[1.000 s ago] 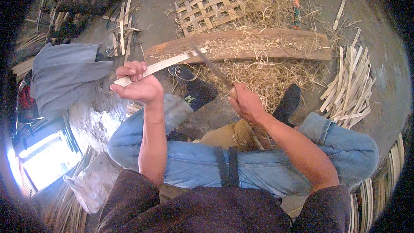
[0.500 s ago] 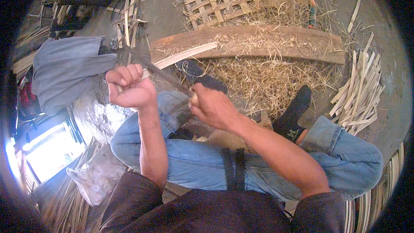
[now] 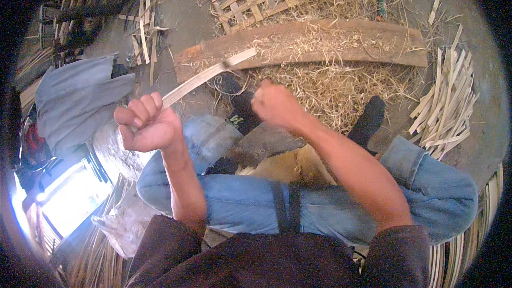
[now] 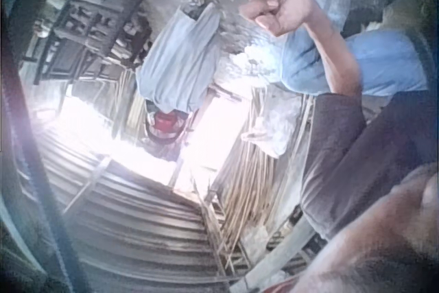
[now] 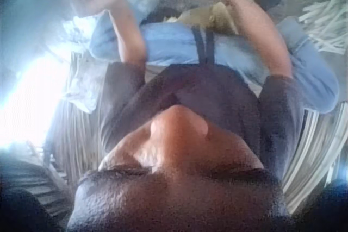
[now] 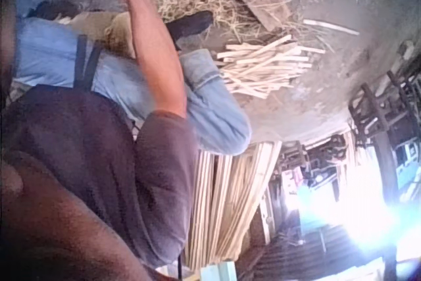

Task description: The person sits on the floor and uses a knife to shave and shape thin wooden sticks. They repeatedly hold the stick in one hand and scrape along its length with the knife in the other, producing wood shavings. Finished sticks are placed aside on the floor.

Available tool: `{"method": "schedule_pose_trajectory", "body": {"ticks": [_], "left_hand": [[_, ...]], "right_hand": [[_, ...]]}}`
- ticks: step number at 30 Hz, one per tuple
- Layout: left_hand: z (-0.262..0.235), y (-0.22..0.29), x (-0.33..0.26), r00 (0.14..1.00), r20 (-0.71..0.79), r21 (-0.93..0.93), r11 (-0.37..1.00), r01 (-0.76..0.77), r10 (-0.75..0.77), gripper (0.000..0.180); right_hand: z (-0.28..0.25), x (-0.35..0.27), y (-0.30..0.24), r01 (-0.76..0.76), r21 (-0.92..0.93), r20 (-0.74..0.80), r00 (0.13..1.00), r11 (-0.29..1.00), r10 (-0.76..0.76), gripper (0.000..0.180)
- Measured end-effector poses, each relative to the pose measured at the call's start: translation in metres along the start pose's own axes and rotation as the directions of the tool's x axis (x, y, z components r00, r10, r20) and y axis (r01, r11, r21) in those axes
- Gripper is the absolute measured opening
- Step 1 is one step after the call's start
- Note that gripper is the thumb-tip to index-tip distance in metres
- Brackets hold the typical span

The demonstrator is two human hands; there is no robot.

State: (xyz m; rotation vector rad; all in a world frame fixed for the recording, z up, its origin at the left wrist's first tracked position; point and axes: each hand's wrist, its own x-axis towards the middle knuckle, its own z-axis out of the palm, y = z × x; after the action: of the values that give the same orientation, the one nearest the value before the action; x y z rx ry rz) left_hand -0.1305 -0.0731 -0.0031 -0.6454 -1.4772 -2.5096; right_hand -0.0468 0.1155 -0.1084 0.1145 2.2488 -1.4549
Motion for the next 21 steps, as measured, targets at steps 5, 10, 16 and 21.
{"method": "schedule_pose_trajectory", "body": {"ticks": [5, 10, 16, 21], "left_hand": [[-0.008, -0.002, 0.006, 1.0, -0.011, 0.048, 0.999, -0.016, 0.017, 0.034], [-0.016, -0.002, 0.01, 1.0, -0.031, 0.025, 1.0, -0.005, 0.006, 0.033], [-0.017, 0.001, 0.007, 1.0, -0.015, -0.033, 0.999, -0.001, 0.0, 0.034], [-0.009, -0.004, 0.001, 0.999, 0.033, 0.004, 1.0, -0.002, 0.002, 0.036]], "right_hand": [[0.01, -0.001, 0.01, -0.003, 0.02, -0.051, 0.999, 1.0, 0.004, 0.031], [0.008, 0.008, 0.028, -0.08, -0.055, -0.105, 0.992, 0.995, 0.074, 0.031], [-0.004, 0.012, 0.063, -0.159, -0.228, -0.12, 0.984, 0.961, 0.134, 0.033], [0.006, -0.004, 0.057, -0.07, -0.194, -0.09, 0.995, 0.978, 0.053, 0.035]]}}
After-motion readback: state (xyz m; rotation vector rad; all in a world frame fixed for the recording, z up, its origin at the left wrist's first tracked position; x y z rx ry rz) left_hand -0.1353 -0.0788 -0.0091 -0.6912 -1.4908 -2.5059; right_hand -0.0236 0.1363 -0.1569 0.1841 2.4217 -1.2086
